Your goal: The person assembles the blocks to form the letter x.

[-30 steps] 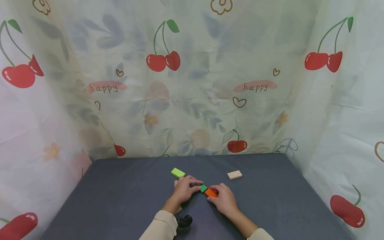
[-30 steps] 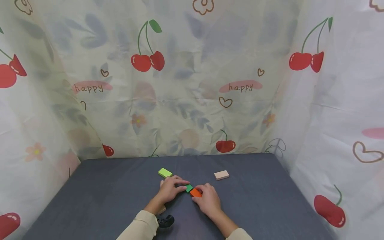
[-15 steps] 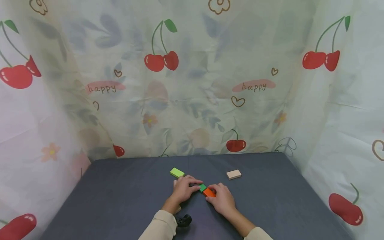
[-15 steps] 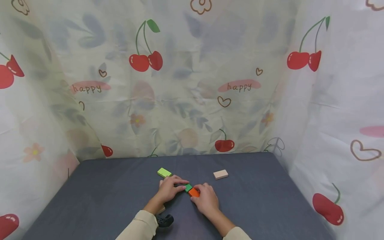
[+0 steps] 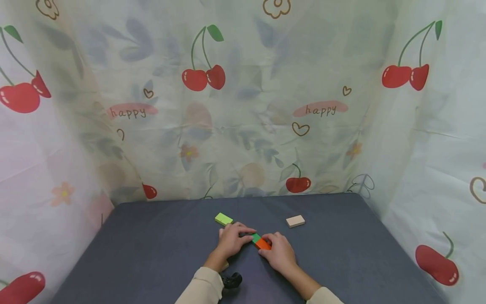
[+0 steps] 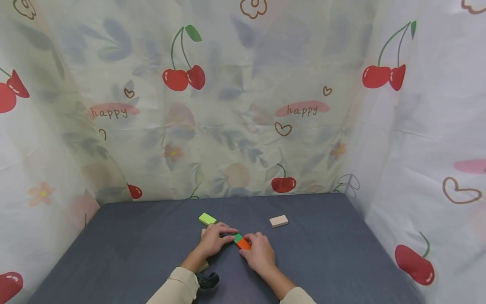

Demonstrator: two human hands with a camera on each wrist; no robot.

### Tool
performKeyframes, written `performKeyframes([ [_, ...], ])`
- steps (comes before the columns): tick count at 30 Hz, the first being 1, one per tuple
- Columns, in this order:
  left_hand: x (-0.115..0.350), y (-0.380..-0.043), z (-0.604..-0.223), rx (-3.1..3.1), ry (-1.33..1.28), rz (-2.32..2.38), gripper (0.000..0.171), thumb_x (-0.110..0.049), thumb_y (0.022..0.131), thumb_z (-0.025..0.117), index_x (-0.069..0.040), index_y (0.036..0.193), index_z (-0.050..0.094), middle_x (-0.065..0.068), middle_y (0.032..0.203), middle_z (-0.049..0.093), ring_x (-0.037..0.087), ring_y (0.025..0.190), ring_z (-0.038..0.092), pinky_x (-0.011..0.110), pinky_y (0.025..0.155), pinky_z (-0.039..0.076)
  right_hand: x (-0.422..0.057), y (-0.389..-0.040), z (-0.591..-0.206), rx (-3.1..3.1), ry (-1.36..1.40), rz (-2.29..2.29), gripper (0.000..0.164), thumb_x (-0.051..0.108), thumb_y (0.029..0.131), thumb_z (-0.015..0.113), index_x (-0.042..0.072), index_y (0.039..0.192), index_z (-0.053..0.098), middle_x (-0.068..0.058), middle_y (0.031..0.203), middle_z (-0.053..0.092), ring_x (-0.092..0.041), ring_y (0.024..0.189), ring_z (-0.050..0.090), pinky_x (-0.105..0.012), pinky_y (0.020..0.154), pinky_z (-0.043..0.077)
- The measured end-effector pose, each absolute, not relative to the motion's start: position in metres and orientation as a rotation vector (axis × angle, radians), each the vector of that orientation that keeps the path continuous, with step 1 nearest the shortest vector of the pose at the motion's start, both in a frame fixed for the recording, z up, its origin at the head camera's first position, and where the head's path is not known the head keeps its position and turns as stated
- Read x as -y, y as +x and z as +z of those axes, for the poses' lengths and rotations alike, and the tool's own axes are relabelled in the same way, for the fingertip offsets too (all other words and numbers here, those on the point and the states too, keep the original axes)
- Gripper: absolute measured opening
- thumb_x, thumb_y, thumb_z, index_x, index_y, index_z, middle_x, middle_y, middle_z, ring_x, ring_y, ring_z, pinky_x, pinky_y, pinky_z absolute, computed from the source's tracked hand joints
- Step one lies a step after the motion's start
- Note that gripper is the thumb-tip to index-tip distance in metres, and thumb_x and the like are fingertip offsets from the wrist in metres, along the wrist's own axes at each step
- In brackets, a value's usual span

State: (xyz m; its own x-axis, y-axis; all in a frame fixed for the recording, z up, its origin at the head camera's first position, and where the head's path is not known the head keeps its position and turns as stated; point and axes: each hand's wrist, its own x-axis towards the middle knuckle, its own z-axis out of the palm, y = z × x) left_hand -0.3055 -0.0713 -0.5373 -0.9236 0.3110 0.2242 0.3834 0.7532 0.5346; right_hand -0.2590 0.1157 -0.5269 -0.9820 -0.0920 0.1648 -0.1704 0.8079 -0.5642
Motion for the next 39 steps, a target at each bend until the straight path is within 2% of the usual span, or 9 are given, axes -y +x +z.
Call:
performKeyframes([
  [11,0.072,-0.305,-0.536,2.826,-0.562,-0.896,0.022,-0.036,0.09,0.069,-0.035,0.111,0.075,-0.01,0.102,0.063,0.017,0.091,0.05,0.039,0.072,0.028,-0.117,-0.26,-0.529,2.86,0.232,0.947,0.04,0.029,0.075,0.084,0.012,0.109,0.072,0.003,0.082,0.053,-0.014,0.072,0.047,-0.032,0.062,0.039],
  [18,0.075,-0.303,-0.531,2.846,-0.605,-0.908,0.028,-0.036,0.09,0.068,-0.034,0.118,0.072,-0.008,0.104,0.064,0.018,0.091,0.051,0.039,0.072,0.028,-0.121,-0.262,-0.531,2.841,0.255,1.019,0.042,0.034,0.076,0.083,0.013,0.11,0.07,0.004,0.081,0.052,-0.013,0.073,0.047,-0.033,0.065,0.039],
  [28,0.078,-0.298,-0.526,2.838,-0.663,-0.949,0.029,-0.031,0.09,0.07,-0.029,0.119,0.072,-0.006,0.111,0.067,0.021,0.098,0.054,0.04,0.074,0.029,-0.126,-0.261,-0.532,2.789,0.31,1.055,0.036,0.027,0.075,0.084,0.011,0.106,0.072,0.004,0.08,0.053,-0.013,0.072,0.047,-0.032,0.065,0.038],
  [32,0.078,-0.297,-0.527,2.835,-0.671,-0.959,0.029,-0.03,0.09,0.071,-0.028,0.119,0.073,-0.005,0.116,0.068,0.018,0.094,0.052,0.039,0.073,0.027,-0.125,-0.26,-0.531,2.779,0.32,1.031,0.033,0.024,0.075,0.084,0.011,0.103,0.073,0.005,0.079,0.052,-0.013,0.071,0.045,-0.03,0.064,0.037],
  [39,0.077,-0.296,-0.528,2.858,-0.648,-0.938,0.028,-0.032,0.089,0.07,-0.031,0.117,0.073,-0.007,0.114,0.069,0.015,0.086,0.047,0.038,0.071,0.026,-0.125,-0.26,-0.532,2.762,0.334,1.021,0.032,0.022,0.074,0.084,0.011,0.103,0.074,0.005,0.079,0.053,-0.012,0.072,0.046,-0.03,0.064,0.037],
])
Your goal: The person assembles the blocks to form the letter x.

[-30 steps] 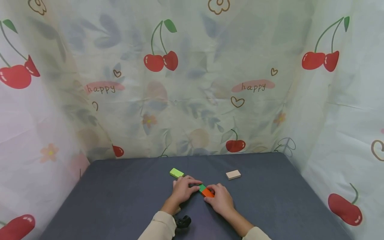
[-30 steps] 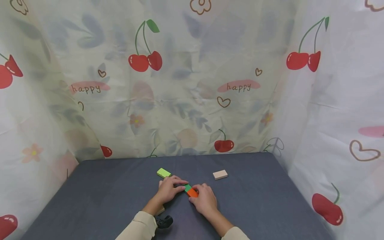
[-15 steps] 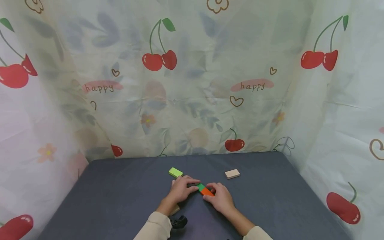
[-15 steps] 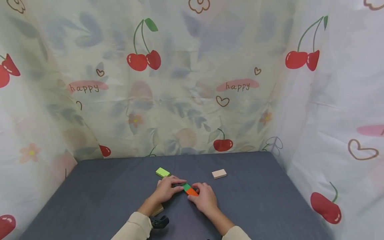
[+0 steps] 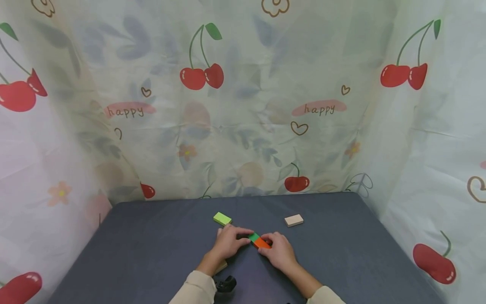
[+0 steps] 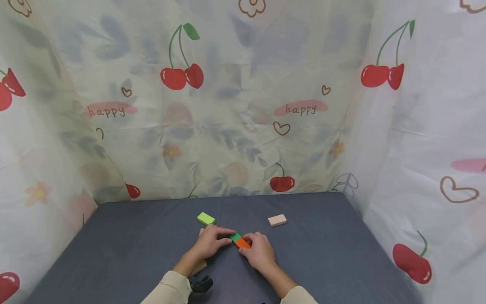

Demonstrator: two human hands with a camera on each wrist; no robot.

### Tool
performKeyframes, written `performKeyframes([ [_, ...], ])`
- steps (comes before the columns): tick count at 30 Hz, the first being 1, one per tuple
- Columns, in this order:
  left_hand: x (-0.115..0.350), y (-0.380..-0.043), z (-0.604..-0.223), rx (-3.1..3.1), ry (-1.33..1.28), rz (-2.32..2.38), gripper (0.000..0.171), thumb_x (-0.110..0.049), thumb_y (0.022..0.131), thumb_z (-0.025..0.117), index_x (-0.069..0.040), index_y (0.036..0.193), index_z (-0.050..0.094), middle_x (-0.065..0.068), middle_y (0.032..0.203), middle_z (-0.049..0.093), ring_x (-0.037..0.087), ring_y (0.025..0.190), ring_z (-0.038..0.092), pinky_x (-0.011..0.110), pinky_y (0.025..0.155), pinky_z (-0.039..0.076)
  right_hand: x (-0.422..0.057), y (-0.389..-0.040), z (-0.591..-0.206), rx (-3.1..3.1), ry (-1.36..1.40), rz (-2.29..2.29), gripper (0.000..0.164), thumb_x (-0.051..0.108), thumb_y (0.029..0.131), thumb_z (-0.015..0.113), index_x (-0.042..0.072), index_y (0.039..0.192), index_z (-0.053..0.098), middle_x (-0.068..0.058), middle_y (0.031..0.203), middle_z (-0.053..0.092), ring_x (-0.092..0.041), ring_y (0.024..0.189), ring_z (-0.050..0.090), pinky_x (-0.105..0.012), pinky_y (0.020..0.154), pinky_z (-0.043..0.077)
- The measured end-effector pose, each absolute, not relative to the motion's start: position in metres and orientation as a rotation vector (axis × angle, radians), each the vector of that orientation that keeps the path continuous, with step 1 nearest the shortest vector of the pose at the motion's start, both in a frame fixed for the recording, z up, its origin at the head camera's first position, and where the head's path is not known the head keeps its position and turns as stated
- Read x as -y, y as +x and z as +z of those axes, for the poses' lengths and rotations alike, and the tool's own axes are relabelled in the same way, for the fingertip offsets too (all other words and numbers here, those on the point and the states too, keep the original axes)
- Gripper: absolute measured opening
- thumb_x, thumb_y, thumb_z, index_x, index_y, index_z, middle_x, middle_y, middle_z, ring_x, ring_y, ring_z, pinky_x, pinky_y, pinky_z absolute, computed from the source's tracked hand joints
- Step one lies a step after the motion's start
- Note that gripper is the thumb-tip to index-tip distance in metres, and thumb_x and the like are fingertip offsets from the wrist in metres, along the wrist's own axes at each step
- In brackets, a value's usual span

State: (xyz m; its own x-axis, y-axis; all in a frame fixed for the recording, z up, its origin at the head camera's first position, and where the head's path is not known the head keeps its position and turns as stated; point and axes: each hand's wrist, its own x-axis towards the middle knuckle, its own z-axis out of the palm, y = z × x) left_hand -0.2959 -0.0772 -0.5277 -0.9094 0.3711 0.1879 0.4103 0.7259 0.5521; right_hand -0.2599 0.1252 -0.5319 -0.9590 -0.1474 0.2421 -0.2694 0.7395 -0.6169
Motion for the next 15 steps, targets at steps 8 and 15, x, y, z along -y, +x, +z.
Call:
performKeyframes([
  [8,0.0771,-0.2937,-0.5274,2.842,-0.641,-0.963,0.032,-0.033,0.089,0.071,-0.026,0.12,0.071,-0.004,0.117,0.066,0.02,0.101,0.053,0.041,0.076,0.03,-0.1261,-0.2615,-0.5314,2.739,0.318,1.059,0.03,0.023,0.075,0.083,0.011,0.101,0.074,0.005,0.079,0.053,-0.012,0.07,0.046,-0.03,0.064,0.038],
  [15,0.076,-0.2873,-0.5232,2.838,-0.74,-0.886,0.032,-0.034,0.088,0.072,-0.027,0.119,0.071,-0.005,0.123,0.062,0.021,0.108,0.053,0.044,0.083,0.034,-0.129,-0.2622,-0.5311,2.672,0.272,1.155,0.024,0.018,0.079,0.08,0.01,0.1,0.073,0.003,0.079,0.055,-0.01,0.068,0.049,-0.029,0.063,0.041],
])
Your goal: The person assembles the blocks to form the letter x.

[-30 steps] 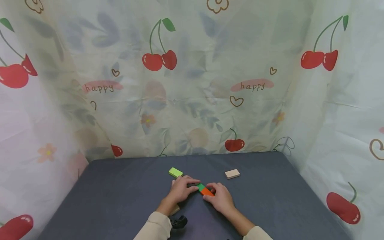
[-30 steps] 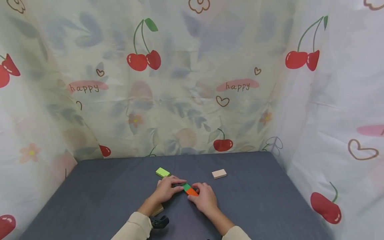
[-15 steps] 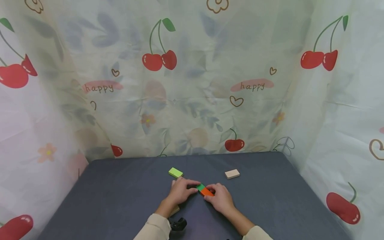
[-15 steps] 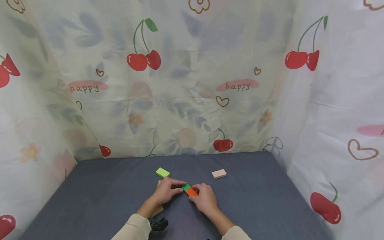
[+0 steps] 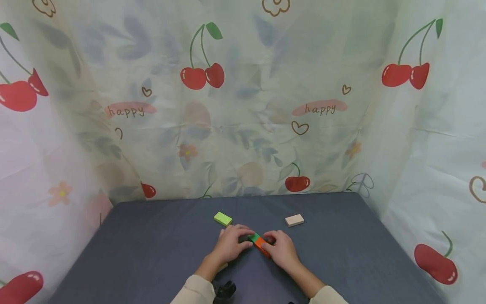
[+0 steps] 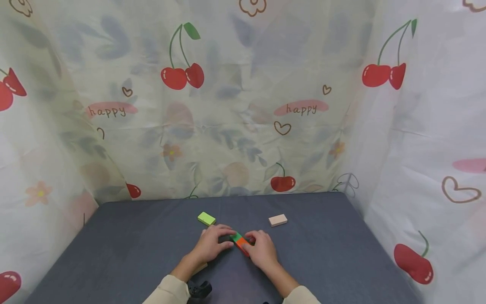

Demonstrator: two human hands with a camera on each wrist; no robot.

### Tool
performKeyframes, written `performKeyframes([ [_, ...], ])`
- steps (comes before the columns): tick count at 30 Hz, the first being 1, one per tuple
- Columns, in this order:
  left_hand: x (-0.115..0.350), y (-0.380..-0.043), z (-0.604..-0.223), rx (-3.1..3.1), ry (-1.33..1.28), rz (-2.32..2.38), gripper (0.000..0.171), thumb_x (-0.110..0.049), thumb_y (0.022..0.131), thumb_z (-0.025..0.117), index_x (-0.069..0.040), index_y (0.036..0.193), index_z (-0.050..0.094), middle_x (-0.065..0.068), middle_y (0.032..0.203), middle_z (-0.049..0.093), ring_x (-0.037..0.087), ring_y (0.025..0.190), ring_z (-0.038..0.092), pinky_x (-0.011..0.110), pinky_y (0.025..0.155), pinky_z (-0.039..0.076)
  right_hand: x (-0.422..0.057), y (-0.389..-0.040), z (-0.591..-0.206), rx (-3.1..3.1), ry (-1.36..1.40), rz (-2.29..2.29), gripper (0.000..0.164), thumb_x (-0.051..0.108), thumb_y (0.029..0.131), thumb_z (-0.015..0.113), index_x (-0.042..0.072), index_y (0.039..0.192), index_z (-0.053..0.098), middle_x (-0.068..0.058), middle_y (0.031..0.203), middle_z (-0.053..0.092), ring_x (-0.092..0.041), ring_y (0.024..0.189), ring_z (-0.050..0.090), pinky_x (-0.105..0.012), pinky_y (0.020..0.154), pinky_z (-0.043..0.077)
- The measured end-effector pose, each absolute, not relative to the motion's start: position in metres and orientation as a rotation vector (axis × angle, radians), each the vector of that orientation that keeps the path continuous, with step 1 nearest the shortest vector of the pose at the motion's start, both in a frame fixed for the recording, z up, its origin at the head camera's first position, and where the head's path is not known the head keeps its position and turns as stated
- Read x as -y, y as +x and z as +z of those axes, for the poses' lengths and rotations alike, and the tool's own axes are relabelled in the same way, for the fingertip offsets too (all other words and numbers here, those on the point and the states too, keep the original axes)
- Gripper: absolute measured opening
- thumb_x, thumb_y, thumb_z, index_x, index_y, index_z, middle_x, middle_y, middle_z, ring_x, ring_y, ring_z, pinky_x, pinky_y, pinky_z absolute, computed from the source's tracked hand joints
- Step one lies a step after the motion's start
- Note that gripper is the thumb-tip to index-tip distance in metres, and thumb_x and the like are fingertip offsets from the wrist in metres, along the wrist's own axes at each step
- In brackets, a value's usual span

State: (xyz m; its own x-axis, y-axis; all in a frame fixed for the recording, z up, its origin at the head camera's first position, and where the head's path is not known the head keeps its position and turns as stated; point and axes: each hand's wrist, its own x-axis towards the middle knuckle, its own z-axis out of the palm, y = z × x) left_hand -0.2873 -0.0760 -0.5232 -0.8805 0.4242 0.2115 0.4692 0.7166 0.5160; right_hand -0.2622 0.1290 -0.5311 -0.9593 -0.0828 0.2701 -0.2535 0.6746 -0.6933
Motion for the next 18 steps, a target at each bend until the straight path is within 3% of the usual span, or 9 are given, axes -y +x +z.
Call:
performKeyframes([
  [6,0.075,-0.279,-0.524,2.882,-0.855,-0.654,0.034,-0.042,0.089,0.069,-0.035,0.123,0.067,-0.009,0.13,0.057,0.017,0.112,0.05,0.044,0.089,0.037,-0.136,-0.262,-0.532,2.616,0.204,1.187,0.016,0.015,0.083,0.076,0.01,0.098,0.073,0.004,0.078,0.055,-0.011,0.067,0.049,-0.029,0.063,0.042],
  [18,0.074,-0.264,-0.524,2.809,-1.009,-0.39,0.048,-0.05,0.09,0.065,-0.036,0.135,0.059,-0.007,0.139,0.052,0.019,0.117,0.048,0.047,0.091,0.036,-0.147,-0.264,-0.525,2.604,0.161,1.187,0.014,0.014,0.084,0.076,0.01,0.097,0.074,0.005,0.078,0.055,-0.011,0.065,0.049,-0.028,0.061,0.041],
])
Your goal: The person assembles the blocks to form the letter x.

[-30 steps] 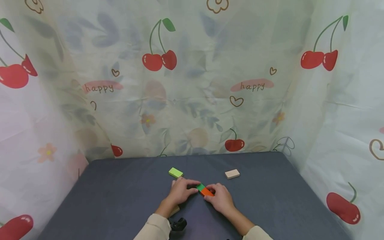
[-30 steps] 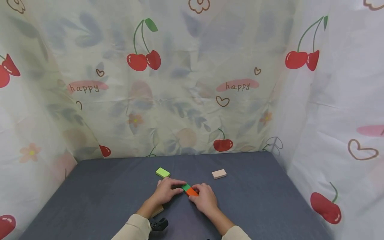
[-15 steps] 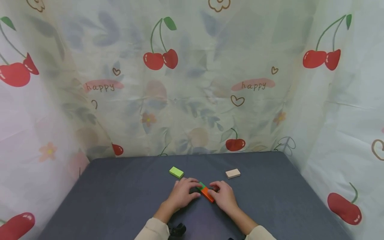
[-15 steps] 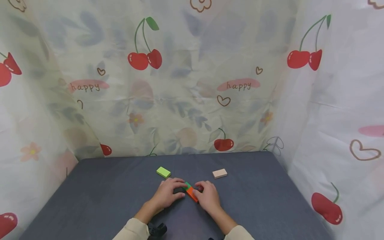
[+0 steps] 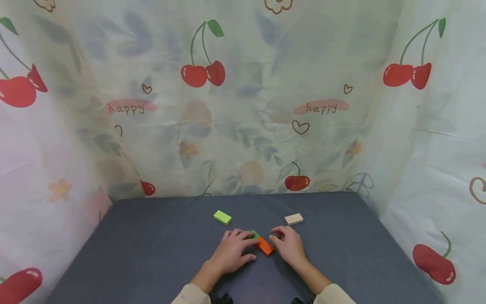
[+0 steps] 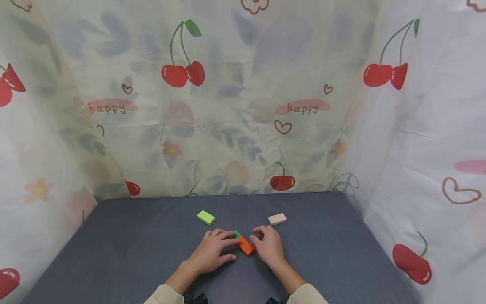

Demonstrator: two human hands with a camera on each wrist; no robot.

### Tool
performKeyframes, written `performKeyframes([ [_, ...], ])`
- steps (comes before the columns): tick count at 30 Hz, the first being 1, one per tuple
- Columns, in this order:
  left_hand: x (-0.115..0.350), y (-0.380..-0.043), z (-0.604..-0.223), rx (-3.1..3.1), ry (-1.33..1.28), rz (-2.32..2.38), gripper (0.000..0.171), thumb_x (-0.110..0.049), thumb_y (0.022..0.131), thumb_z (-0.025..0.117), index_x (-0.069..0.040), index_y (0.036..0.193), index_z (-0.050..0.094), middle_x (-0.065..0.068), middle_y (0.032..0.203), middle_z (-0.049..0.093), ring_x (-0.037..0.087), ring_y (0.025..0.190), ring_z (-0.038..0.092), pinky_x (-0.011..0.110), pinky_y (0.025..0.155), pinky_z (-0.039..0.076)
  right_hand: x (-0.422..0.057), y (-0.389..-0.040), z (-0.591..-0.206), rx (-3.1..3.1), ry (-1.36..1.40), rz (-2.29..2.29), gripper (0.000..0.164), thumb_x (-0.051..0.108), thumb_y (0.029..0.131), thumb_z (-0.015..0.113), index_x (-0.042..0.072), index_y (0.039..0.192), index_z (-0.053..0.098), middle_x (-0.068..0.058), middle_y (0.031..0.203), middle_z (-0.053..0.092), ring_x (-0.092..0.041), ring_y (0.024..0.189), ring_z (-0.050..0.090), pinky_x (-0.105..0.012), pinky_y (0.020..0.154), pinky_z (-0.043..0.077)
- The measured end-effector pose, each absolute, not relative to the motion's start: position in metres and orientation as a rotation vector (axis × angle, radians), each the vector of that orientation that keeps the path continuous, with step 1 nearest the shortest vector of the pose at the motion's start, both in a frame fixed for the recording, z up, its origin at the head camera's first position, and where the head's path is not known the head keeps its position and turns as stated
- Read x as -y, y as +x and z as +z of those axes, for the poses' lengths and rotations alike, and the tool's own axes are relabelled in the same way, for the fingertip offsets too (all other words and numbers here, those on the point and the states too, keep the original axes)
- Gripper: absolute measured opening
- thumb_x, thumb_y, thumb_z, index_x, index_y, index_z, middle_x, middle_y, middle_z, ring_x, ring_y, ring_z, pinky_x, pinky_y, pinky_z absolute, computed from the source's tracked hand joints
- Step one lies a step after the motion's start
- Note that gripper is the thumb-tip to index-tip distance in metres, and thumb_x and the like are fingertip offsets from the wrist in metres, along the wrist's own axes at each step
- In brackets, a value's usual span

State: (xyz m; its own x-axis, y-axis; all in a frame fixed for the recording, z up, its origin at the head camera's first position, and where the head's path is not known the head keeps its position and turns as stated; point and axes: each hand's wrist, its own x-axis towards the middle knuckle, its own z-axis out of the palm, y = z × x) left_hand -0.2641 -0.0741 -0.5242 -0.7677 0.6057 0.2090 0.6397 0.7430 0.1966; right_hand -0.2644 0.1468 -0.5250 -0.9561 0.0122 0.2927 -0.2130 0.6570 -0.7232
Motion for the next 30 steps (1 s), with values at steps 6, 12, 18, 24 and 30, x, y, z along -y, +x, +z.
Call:
performKeyframes([
  [6,0.074,-0.259,-0.525,2.821,-1.003,-0.321,0.052,-0.053,0.089,0.064,-0.036,0.139,0.055,-0.006,0.141,0.05,0.02,0.118,0.047,0.049,0.092,0.035,-0.149,-0.263,-0.524,2.606,0.153,1.178,0.013,0.013,0.084,0.076,0.01,0.096,0.074,0.004,0.078,0.055,-0.011,0.065,0.05,-0.029,0.061,0.042],
  [12,0.073,-0.257,-0.522,2.832,-1.001,-0.306,0.053,-0.052,0.09,0.064,-0.036,0.139,0.055,-0.006,0.141,0.05,0.02,0.118,0.047,0.048,0.091,0.036,-0.153,-0.263,-0.522,2.602,0.138,1.174,0.013,0.013,0.084,0.076,0.009,0.096,0.074,0.003,0.078,0.055,-0.011,0.065,0.049,-0.029,0.061,0.042],
  [18,0.072,-0.257,-0.522,2.841,-1.0,-0.29,0.053,-0.052,0.09,0.063,-0.037,0.139,0.054,-0.006,0.141,0.05,0.02,0.118,0.047,0.048,0.09,0.036,-0.156,-0.264,-0.521,2.573,0.132,1.178,0.013,0.011,0.083,0.076,0.007,0.095,0.074,0.003,0.078,0.057,-0.011,0.064,0.05,-0.029,0.06,0.042],
  [24,0.072,-0.258,-0.523,2.856,-1.01,-0.315,0.053,-0.052,0.09,0.063,-0.037,0.14,0.054,-0.006,0.143,0.048,0.02,0.119,0.049,0.045,0.087,0.038,-0.161,-0.271,-0.517,2.582,0.131,1.113,0.013,0.011,0.083,0.076,0.008,0.095,0.073,0.001,0.08,0.057,-0.013,0.068,0.051,-0.032,0.064,0.043],
  [30,0.072,-0.258,-0.524,2.863,-1.027,-0.355,0.053,-0.052,0.09,0.063,-0.037,0.14,0.053,-0.005,0.144,0.047,0.021,0.118,0.05,0.043,0.084,0.04,-0.164,-0.276,-0.511,2.603,0.185,0.99,0.016,0.014,0.083,0.077,0.009,0.098,0.073,0.0,0.084,0.057,-0.015,0.072,0.051,-0.036,0.069,0.044],
])
